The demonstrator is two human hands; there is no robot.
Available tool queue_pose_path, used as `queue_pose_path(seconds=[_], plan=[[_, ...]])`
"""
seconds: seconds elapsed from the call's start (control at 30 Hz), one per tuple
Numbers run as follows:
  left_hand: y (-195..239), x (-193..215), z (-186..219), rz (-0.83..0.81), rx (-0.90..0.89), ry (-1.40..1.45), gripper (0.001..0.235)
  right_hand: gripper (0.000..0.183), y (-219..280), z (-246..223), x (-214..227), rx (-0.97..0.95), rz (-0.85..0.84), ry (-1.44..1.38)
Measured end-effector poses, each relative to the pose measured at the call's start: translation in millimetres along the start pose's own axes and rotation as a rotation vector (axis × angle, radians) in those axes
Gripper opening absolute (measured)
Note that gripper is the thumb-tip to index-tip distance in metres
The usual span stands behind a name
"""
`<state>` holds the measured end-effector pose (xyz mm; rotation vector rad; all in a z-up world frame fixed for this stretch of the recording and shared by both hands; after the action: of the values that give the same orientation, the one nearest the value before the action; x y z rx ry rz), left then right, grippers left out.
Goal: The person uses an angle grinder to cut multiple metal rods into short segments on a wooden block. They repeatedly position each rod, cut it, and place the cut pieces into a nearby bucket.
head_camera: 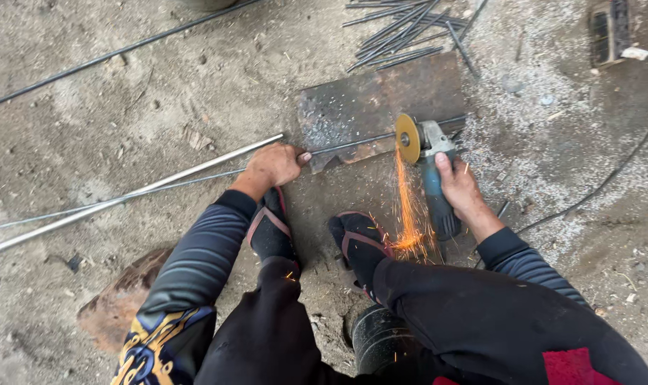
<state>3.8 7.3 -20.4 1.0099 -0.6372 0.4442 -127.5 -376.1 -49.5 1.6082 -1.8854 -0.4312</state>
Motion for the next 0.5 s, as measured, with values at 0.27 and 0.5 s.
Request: queue_pose_path(seconds=[0.27,0.5], plan=[[0,-1,0,-0.016,0.046,-0.016,0.053,0.075,1,-4,-1,-0.015,-0.042,-0.034],[2,0,1,0.008,0.024,-0.011,0.050,0.084,-7,7,4,-0.008,0.034,0.093]])
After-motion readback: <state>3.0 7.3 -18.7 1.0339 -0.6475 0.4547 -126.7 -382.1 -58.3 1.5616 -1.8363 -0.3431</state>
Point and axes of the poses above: each hand's wrist, its own y-axis away from the middle knuckle, its own x-axis out of the back of the hand, z = x × y, the point moved 2 cm from there along -y, towards the middle knuckle, and after that the axes turned 4 degrees about -x, right-handed, at the moved point
